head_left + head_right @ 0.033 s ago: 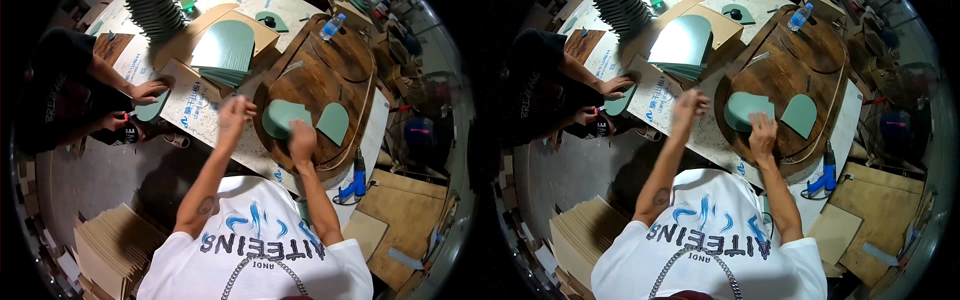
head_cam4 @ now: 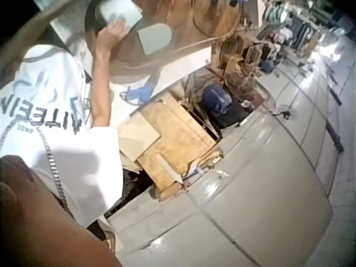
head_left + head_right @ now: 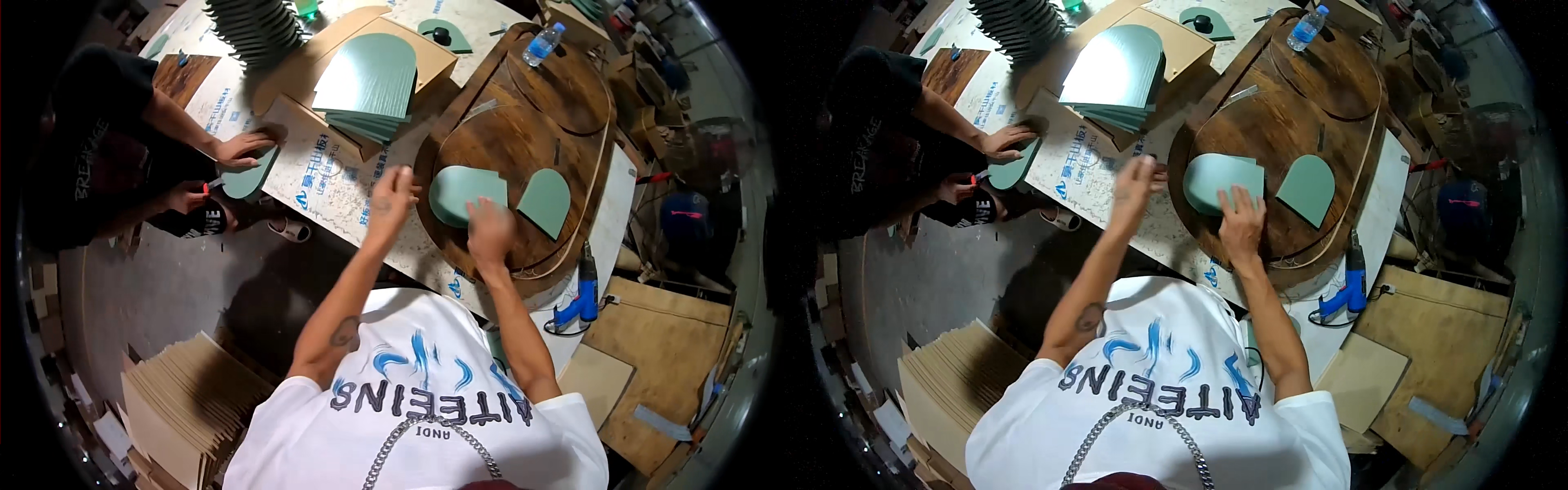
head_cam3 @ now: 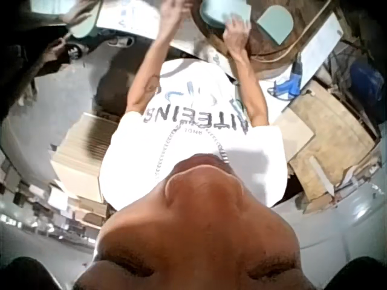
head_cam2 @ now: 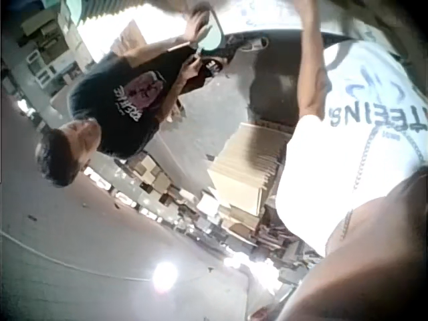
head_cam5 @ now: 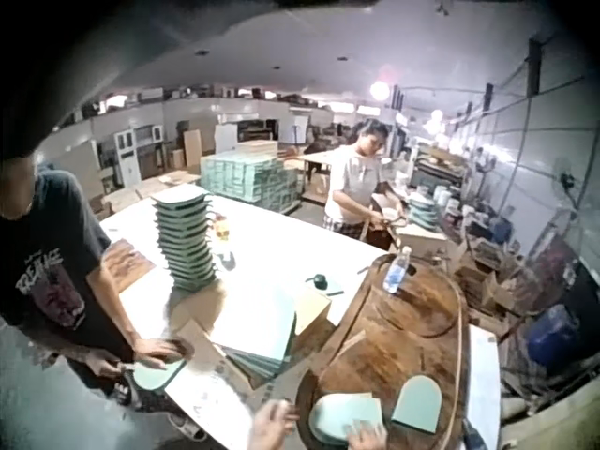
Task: The person uses a heat gun to soften a light-green semi-circular plastic part, then bends it into a curved shape and places it on a stack. The person repeats this process for multiple parts, handling them one at a time.
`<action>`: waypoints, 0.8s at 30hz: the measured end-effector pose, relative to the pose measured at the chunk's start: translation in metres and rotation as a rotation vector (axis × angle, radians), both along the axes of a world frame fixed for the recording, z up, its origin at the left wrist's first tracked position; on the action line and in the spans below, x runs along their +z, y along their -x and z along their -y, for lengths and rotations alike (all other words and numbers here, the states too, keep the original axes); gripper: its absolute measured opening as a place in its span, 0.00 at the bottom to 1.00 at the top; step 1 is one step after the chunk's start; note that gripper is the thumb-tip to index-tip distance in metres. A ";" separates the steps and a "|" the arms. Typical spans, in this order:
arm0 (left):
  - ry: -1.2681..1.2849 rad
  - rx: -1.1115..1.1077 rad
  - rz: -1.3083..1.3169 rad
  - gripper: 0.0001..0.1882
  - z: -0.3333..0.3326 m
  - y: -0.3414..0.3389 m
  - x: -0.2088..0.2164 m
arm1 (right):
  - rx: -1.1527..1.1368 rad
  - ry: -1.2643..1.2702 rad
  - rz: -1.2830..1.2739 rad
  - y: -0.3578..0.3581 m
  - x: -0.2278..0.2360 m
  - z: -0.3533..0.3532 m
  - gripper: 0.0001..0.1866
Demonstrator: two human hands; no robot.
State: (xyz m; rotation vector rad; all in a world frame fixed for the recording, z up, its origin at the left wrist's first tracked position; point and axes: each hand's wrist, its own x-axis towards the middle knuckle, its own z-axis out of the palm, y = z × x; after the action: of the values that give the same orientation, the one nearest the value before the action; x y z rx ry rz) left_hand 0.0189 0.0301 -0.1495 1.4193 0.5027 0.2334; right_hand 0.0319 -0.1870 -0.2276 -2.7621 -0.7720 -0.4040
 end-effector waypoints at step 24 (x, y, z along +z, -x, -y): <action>0.038 -0.271 0.056 0.27 0.068 -0.033 -0.116 | -0.843 -1.156 -1.033 -0.008 0.012 0.004 0.35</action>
State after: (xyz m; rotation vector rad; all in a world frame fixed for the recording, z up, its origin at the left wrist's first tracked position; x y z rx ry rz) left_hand 0.0517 -0.0379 -0.2651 1.4225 0.2628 0.0450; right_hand 0.0395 -0.1914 -0.2152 -1.6056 0.7033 0.3694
